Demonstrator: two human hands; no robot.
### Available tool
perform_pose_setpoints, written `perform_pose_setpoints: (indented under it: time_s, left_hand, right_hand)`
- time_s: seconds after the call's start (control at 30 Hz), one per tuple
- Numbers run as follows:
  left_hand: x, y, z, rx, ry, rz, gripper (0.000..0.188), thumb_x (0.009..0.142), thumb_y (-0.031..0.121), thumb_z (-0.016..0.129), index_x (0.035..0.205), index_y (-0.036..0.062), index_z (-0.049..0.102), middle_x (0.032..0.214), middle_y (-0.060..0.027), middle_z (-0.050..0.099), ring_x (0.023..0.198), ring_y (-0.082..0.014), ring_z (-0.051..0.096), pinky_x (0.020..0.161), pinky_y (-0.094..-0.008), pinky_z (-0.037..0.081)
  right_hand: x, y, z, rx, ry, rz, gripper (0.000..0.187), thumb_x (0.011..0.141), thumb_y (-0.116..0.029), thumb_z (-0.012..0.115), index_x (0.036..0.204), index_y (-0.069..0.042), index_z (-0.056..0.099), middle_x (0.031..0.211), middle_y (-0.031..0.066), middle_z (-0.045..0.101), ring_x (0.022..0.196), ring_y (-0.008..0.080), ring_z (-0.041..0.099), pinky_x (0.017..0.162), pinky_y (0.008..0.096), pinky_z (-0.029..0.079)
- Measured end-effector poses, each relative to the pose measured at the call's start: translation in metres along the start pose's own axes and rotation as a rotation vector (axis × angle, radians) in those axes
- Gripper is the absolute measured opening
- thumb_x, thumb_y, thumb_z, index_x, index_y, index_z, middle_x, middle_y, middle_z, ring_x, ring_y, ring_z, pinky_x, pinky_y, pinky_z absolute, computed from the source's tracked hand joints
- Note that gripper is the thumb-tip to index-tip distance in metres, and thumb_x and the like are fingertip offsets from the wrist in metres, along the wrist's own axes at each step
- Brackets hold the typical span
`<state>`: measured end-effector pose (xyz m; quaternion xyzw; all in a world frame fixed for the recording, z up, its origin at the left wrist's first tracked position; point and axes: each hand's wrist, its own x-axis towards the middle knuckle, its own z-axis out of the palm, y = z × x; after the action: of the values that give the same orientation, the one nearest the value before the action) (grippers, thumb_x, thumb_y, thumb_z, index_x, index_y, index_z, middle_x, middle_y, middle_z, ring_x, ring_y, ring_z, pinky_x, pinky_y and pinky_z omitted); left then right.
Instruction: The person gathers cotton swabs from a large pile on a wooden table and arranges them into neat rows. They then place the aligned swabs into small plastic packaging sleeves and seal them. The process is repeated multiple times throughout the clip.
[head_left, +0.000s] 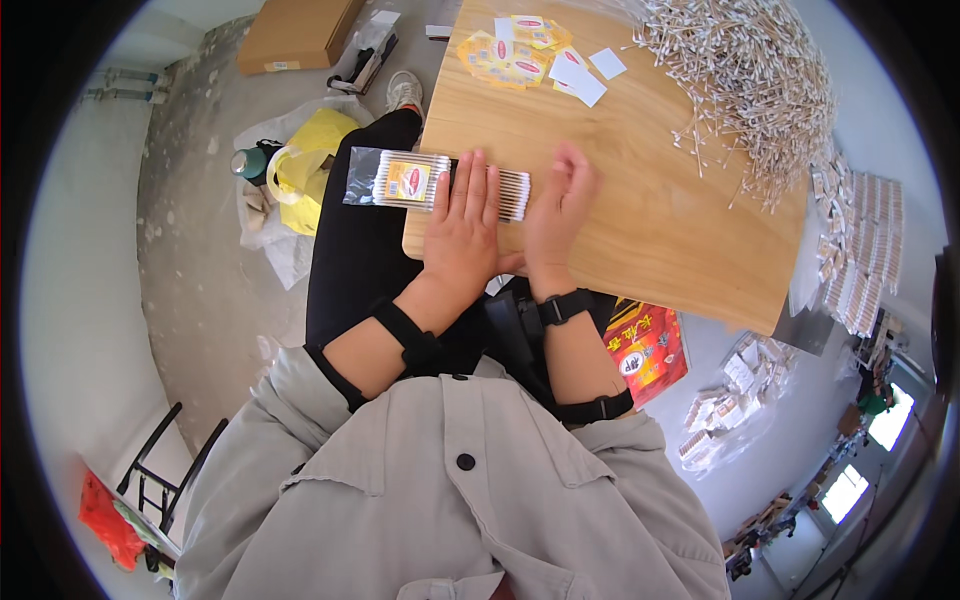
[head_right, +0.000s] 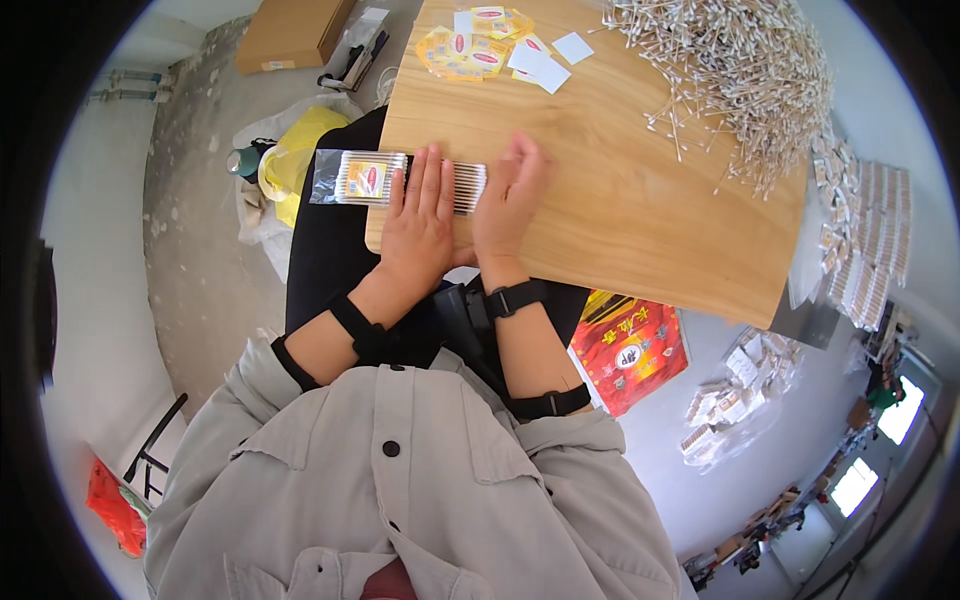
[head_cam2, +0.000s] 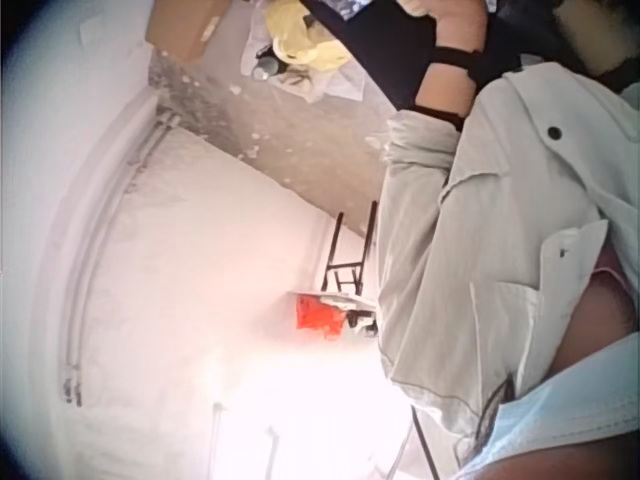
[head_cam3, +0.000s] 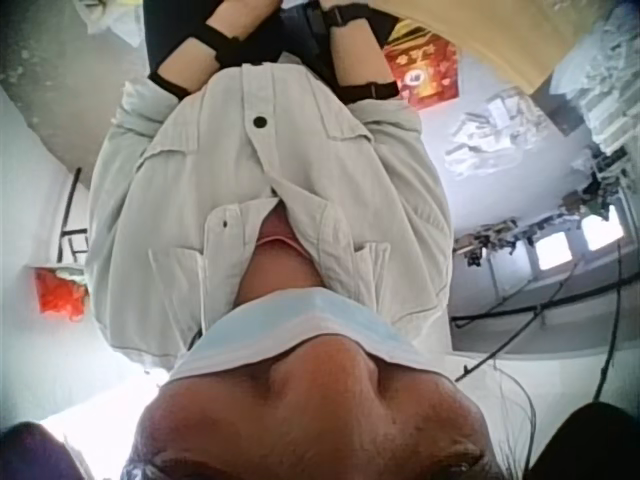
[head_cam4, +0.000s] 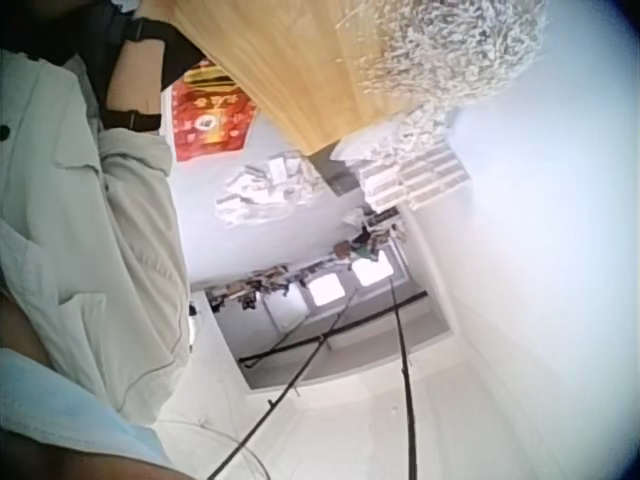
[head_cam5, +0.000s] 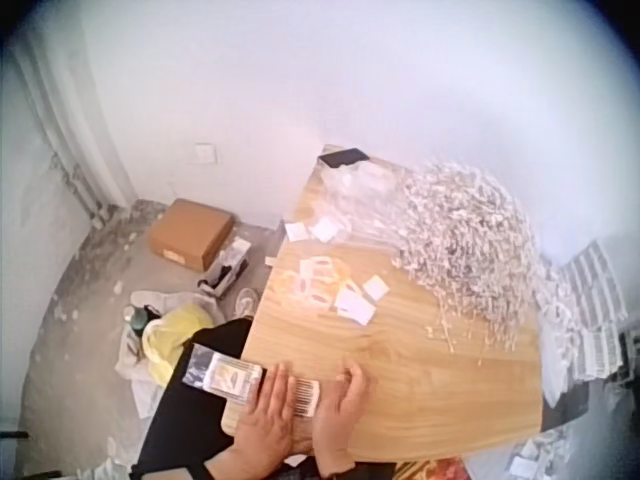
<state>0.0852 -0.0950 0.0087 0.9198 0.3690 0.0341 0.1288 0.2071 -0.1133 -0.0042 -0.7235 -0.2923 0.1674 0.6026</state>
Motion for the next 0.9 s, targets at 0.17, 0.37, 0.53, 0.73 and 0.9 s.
perform_pose_setpoints:
  time_s: [0.17, 0.37, 0.53, 0.73, 0.9]
  left_hand:
    - [-0.002, -0.001, 0.003, -0.024, 0.031, 0.011, 0.114, 0.069, 0.063, 0.068, 0.147, -0.0084, 0.026, 0.157, -0.0248, 0.021, 0.149, -0.0351, 0.016, 0.119, -0.0505, 0.009]
    - [-0.005, -0.003, -0.003, 0.012, -0.029, 0.025, 0.113, 0.069, 0.063, 0.069, 0.149, -0.0055, 0.026, 0.158, -0.0235, 0.020, 0.149, -0.0338, 0.015, 0.119, -0.0508, 0.009]
    - [-0.007, -0.006, -0.001, -0.029, -0.033, 0.037, 0.113, 0.069, 0.062, 0.071, 0.150, -0.0035, 0.025, 0.159, -0.0228, 0.018, 0.149, -0.0330, 0.014, 0.119, -0.0521, 0.010]
    - [-0.005, -0.003, -0.005, -0.027, -0.046, 0.040, 0.113, 0.069, 0.057, 0.074, 0.150, -0.0043, 0.025, 0.159, -0.0222, 0.017, 0.149, -0.0347, 0.014, 0.118, -0.0534, 0.010]
    - [-0.007, -0.014, -0.025, -0.087, -0.049, 0.070, 0.107, 0.072, 0.049, 0.077, 0.150, -0.0024, 0.025, 0.158, -0.0241, 0.017, 0.149, -0.0373, 0.013, 0.117, -0.0551, 0.011]
  right_hand:
    - [0.011, 0.011, 0.006, -0.679, 0.042, -0.434, 0.039, 0.086, -0.002, 0.054, 0.124, 0.001, 0.052, 0.118, 0.0174, 0.049, 0.115, 0.0371, 0.046, 0.099, 0.0477, 0.038]
    - [0.014, 0.014, 0.017, -0.829, -0.034, -0.491, 0.038, 0.086, -0.002, 0.053, 0.124, 0.000, 0.053, 0.119, 0.0169, 0.049, 0.115, 0.0367, 0.046, 0.101, 0.0479, 0.036]
    - [0.015, 0.013, 0.017, -0.802, -0.018, -0.498, 0.035, 0.086, -0.003, 0.055, 0.121, -0.001, 0.055, 0.114, 0.0160, 0.052, 0.114, 0.0366, 0.047, 0.101, 0.0477, 0.036]
    - [0.015, 0.012, 0.017, -0.759, -0.016, -0.438, 0.034, 0.084, -0.005, 0.055, 0.118, -0.001, 0.055, 0.112, 0.0156, 0.053, 0.111, 0.0343, 0.048, 0.100, 0.0472, 0.036]
    - [0.017, 0.007, 0.022, -0.776, -0.008, -0.481, 0.032, 0.084, -0.003, 0.053, 0.116, 0.000, 0.055, 0.111, 0.0153, 0.052, 0.110, 0.0333, 0.048, 0.101, 0.0474, 0.035]
